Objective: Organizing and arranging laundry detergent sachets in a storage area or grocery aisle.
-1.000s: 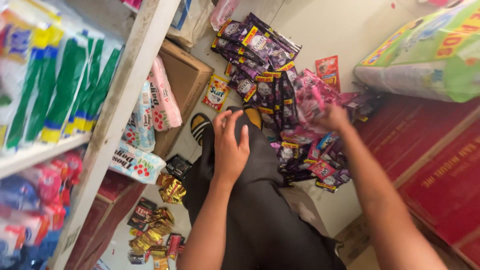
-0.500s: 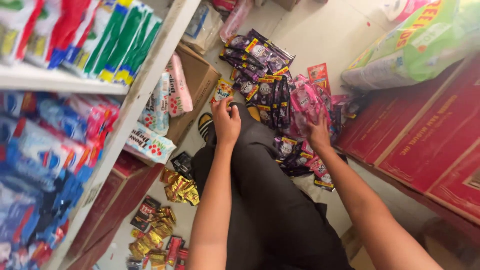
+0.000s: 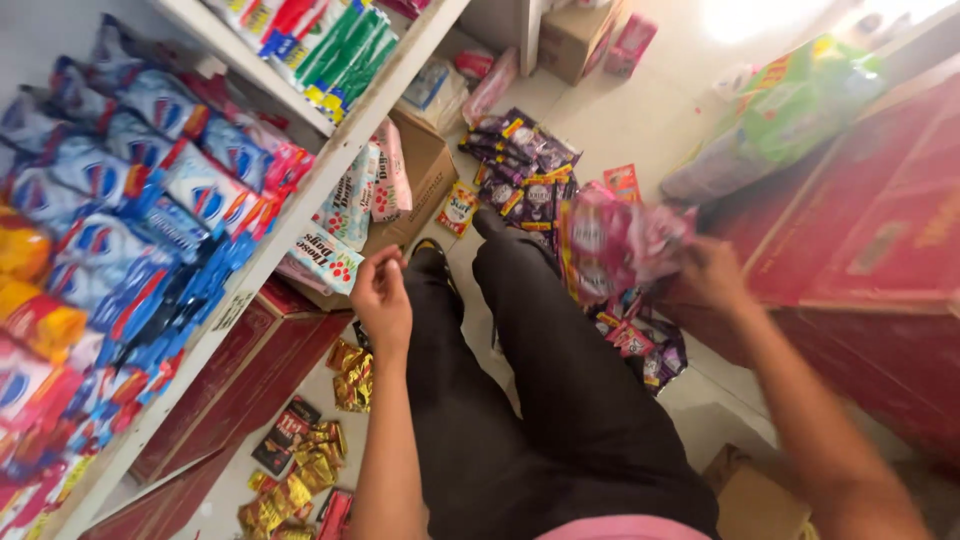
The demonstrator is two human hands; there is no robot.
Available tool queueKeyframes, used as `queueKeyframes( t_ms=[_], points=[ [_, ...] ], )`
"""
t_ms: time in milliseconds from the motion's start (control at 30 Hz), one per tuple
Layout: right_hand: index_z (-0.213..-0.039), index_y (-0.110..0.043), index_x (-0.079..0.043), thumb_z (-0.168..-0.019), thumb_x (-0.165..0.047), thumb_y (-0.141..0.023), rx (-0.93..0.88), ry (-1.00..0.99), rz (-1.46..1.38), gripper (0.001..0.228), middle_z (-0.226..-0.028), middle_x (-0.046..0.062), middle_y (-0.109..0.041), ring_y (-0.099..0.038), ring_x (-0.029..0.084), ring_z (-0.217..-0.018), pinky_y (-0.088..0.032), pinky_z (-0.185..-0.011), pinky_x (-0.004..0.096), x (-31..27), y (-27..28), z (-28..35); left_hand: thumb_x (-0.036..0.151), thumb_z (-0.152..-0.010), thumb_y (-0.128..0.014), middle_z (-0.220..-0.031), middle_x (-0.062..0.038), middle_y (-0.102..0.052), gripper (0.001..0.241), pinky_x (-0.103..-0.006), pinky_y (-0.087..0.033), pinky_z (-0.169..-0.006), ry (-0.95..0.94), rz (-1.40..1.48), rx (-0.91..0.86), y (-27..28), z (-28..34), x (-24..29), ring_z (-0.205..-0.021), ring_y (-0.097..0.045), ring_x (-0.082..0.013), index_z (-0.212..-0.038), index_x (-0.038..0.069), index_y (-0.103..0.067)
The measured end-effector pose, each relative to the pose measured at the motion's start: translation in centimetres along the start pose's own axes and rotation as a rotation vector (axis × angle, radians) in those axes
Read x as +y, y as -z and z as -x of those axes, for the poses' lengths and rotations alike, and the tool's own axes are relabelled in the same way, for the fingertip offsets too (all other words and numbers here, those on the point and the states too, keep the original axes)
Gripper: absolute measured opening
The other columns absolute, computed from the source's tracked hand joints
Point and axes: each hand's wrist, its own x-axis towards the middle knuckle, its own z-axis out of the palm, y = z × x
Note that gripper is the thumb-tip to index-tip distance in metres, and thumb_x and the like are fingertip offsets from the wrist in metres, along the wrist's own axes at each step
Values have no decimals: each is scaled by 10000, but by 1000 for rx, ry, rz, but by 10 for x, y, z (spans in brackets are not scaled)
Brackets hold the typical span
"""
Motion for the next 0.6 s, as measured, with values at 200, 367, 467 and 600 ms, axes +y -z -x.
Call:
queueKeyframes(
  t_ms=[200,367,467,600],
  points=[
    [-1101,-736,9,-1058,-187,-668,138,225,-197,212,-862,56,-718,-587,83,-812,-498,-702,308,-92,111,10,42,-1031,-591,-1030,-37,-722,152,-241,-539,-827,-16,96,-96,15,41,47,-911,-699,-104,-1141,5,-689],
    [-1190,-710,6,-1074,-210,-659,280,339,-321,250,-961,-54,-685,-598,55,-860,-492,-723,289,-156,171,-2,83,-1032,-603,-1012,-32,-749,162,-238,-559,-858,-57,140,-254,5,54,71,-915,-708,-100,-1149,31,-703],
    [-1230,-703,-5,-1117,-242,-658,295,506,-458,267,-1028,-27,-665,-605,63,-910,-514,-782,308,-146,223,-57,112,-988,-626,-1010,-19,-762,195,-240,-575,-842,-8,79,-307,-7,58,83,-904,-725,-98,-1158,55,-702],
    [-1231,-701,-7,-1113,-238,-651,317,490,-532,264,-1038,-20,-667,-609,73,-922,-517,-793,315,-148,321,-73,119,-995,-663,-1033,-36,-742,193,-260,-551,-833,-115,77,-432,-18,66,83,-904,-690,-123,-1164,39,-710]
  ],
)
